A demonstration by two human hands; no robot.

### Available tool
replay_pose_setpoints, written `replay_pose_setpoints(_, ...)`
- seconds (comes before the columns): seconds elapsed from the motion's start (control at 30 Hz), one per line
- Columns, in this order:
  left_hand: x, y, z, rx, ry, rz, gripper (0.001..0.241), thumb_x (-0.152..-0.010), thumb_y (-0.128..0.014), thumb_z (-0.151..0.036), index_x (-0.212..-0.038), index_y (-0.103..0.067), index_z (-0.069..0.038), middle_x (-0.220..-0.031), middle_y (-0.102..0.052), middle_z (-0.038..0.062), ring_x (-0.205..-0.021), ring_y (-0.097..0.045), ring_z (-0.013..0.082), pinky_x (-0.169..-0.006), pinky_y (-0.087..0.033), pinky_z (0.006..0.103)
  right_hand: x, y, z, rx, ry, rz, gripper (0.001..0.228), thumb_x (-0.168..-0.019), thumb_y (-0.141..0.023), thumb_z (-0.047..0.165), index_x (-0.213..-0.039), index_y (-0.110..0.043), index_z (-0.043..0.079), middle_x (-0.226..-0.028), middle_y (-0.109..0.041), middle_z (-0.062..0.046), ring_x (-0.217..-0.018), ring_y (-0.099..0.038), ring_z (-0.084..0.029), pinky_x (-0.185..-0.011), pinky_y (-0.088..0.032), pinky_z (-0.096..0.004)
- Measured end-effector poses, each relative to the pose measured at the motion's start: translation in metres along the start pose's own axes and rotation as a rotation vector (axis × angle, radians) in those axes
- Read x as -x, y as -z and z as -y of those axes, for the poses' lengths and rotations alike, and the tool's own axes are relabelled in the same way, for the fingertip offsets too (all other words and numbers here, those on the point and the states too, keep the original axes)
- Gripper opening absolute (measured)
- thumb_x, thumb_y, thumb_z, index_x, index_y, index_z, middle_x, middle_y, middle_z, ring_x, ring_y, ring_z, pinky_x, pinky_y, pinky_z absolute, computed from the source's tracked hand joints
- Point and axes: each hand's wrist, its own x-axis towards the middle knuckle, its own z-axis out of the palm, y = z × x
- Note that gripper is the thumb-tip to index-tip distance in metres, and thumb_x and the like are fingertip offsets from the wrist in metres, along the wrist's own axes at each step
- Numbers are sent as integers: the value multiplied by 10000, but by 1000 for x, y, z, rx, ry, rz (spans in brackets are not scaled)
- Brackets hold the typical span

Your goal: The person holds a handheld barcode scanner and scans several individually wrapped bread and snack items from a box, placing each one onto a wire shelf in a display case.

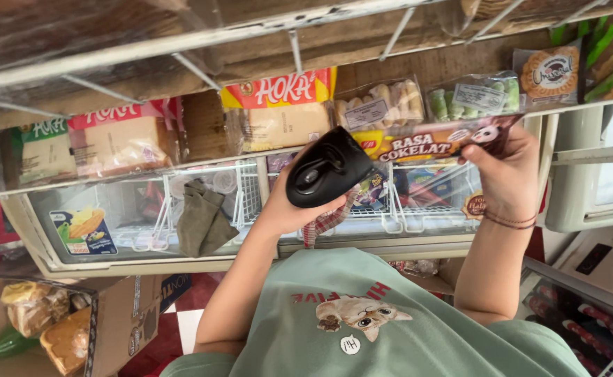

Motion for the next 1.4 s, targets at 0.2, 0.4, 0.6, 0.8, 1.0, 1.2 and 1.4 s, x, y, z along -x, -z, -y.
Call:
replay_pose_setpoints(0.2, 52, 30, 41, 215, 244, -88, 592, -772, -922, -36, -1295, -651, 28, -1138, -712, 99, -1003, -659, 164, -929, -558, 336, 2, -57, -16, 201, -84, 100, 179, -962, -781, -76, -1093, -661, -67, -981, -713, -100, -843, -658, -125, -805, -539, -275)
replay_pose_setpoints(0.4, 124, 92, 62, 524, 114, -364, 740, -678, -833, 101, -1360, -575, -24, -1280, -651, 77, -1211, -617, 234, -1046, -495, 403, -30, -147, -13, -39, -221, 60, 325, -1080, -518, 88, -1379, -552, -36, -1157, -699, -136, -914, -712, -175, -751, -568, -266)
replay_pose_setpoints(0.6, 167, 128, 55, 501, -11, -500, 670, -746, -722, 54, -1400, -576, 38, -1353, -666, 171, -1352, -578, 290, -1199, -398, 407, -51, -205, -29, 788, 205, 374, 864, -907, -752, -4, -1619, -264, -47, -1430, -511, -226, -1183, -680, -317, -947, -588, -352)
replay_pose_setpoints(0.8, 181, 140, 68, 633, -36, -568, 644, -752, -736, 50, -1376, -579, 25, -1287, -676, 173, -1224, -609, 293, -1089, -482, 471, -67, -214, -40, 959, 107, 341, 997, -926, -846, 199, -1624, -189, -74, -1243, -715, -189, -1072, -734, -267, -901, -582, -362)
replay_pose_setpoints(1.0, 184, 147, 80, 628, -28, -563, 648, -752, -742, 52, -1379, -576, 29, -1307, -677, 167, -1273, -598, 274, -1159, -440, 439, -71, -223, -49, 904, 14, 331, 869, -892, -812, 242, -1571, -329, -6, -1205, -739, -169, -1071, -748, -274, -889, -589, -367)
replay_pose_setpoints(1.2, 180, 156, 83, 637, -10, -558, 658, -766, -737, 73, -1401, -572, 20, -1319, -675, 173, -1252, -595, 274, -1142, -426, 430, -66, -230, -52, 995, 149, 340, 845, -902, -870, 257, -1533, -383, -23, -1235, -728, -216, -1150, -723, -343, -966, -559, -420)
replay_pose_setpoints(1.4, 181, 164, 86, 661, -6, -562, 658, -768, -739, 76, -1400, -566, 19, -1318, -674, 185, -1270, -594, 295, -1143, -430, 454, -65, -246, -50, 981, 116, 347, 825, -901, -847, 288, -1523, -397, -15, -1183, -741, -197, -1088, -748, -343, -924, -579, -411)
